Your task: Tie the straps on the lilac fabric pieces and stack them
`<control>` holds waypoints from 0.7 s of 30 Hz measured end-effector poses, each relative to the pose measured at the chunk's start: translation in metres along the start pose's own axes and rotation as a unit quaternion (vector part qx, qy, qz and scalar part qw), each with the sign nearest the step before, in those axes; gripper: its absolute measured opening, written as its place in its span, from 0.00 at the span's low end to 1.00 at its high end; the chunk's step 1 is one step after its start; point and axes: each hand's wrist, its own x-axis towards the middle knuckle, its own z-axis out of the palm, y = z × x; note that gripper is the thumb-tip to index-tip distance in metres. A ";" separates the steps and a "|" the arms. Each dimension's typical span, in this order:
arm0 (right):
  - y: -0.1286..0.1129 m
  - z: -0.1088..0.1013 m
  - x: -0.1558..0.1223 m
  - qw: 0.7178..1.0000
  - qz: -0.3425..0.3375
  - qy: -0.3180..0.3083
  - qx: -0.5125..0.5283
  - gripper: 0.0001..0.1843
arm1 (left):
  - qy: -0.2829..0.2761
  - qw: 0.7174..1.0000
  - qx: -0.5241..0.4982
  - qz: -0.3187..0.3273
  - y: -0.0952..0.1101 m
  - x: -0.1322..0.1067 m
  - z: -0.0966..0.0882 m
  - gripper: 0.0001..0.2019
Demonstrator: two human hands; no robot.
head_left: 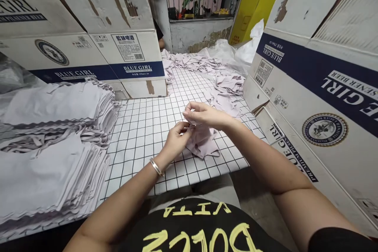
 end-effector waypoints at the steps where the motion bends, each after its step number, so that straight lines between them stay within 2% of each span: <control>1: -0.002 -0.008 -0.001 0.999 -0.008 -0.018 -0.026 0.18 | -0.021 0.998 -0.045 -0.025 0.003 0.007 -0.007 0.08; 2: -0.002 -0.018 -0.002 0.997 -0.017 -0.032 -0.063 0.22 | -0.054 0.991 -0.103 -0.061 0.008 0.012 -0.016 0.08; 4: 0.003 -0.035 -0.006 0.989 -0.031 -0.055 -0.133 0.30 | -0.135 0.958 -0.223 -0.121 0.021 0.019 -0.031 0.08; 6: 0.012 -0.043 -0.008 0.988 -0.024 -0.067 -0.139 0.26 | -0.194 0.929 -0.283 -0.141 0.034 0.020 -0.039 0.08; 7: 0.016 -0.044 -0.007 0.991 -0.015 -0.068 -0.111 0.21 | -0.202 0.930 -0.274 -0.136 0.038 0.018 -0.038 0.08; 9: 0.020 -0.039 -0.003 0.998 0.003 -0.054 -0.027 0.15 | -0.161 0.965 -0.180 -0.102 0.036 0.011 -0.025 0.11; 11: 0.016 -0.029 0.004 0.999 0.007 -0.015 0.052 0.15 | -0.070 0.996 -0.024 -0.046 0.021 0.001 -0.005 0.17; 13: 0.007 -0.021 0.012 0.995 0.000 0.029 0.099 0.17 | 0.009 0.995 0.102 0.016 0.001 -0.008 0.016 0.24; 15: -0.004 -0.018 0.017 0.991 -0.018 0.067 0.116 0.17 | 0.036 0.985 0.156 0.063 -0.015 -0.013 0.028 0.27; 17: -0.012 -0.021 0.017 0.990 -0.050 0.098 0.086 0.17 | 0.014 0.987 0.150 0.062 -0.021 -0.011 0.027 0.19; 19: -0.016 -0.028 0.010 0.992 -0.081 0.092 -0.019 0.19 | -0.046 0.996 0.079 -0.004 -0.015 -0.001 0.013 0.12; 21: -0.015 -0.037 0.001 0.982 -0.085 0.042 -0.163 0.27 | -0.118 0.989 -0.019 -0.086 -0.001 0.010 -0.007 0.13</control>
